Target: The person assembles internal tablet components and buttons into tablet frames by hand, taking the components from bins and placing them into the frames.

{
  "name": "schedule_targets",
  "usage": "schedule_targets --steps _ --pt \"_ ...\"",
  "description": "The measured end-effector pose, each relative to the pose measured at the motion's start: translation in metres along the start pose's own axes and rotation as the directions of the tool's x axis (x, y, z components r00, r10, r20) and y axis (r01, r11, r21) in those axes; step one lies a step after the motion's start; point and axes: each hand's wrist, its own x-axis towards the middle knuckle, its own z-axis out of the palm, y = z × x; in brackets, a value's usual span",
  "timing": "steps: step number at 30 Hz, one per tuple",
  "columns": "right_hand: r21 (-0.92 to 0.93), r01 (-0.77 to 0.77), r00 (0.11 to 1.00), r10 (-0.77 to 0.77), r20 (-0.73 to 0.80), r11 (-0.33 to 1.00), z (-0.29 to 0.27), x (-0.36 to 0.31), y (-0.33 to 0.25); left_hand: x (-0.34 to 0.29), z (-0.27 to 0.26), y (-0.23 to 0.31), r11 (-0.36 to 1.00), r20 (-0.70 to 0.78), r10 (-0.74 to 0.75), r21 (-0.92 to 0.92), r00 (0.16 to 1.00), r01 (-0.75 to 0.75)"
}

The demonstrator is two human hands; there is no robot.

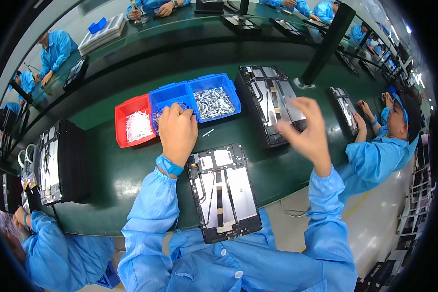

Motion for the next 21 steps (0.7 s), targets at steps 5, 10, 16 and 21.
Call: schedule_targets --steps 5,10,16,21 --pt "-0.245 0.114 0.993 -0.106 0.045 0.963 0.026 -0.027 -0.021 0.004 0.0 -0.003 0.999 -0.094 0.041 0.035 0.995 -0.038" --pt "-0.216 0.108 0.994 -0.111 0.0 0.97 0.023 -0.028 -0.019 0.006 -0.003 -0.017 0.997 -0.2 -0.034 -0.076 0.979 0.019" --pt "0.027 0.152 0.986 -0.15 -0.068 0.988 0.023 -0.035 -0.059 0.006 -0.016 -0.024 0.725 -0.191 -0.429 -0.656 0.883 0.21" --pt "0.51 0.061 0.979 -0.152 0.138 0.858 0.047 -0.028 -0.086 -0.036 -0.059 0.008 0.456 0.185 -0.442 -0.796 0.878 0.398"
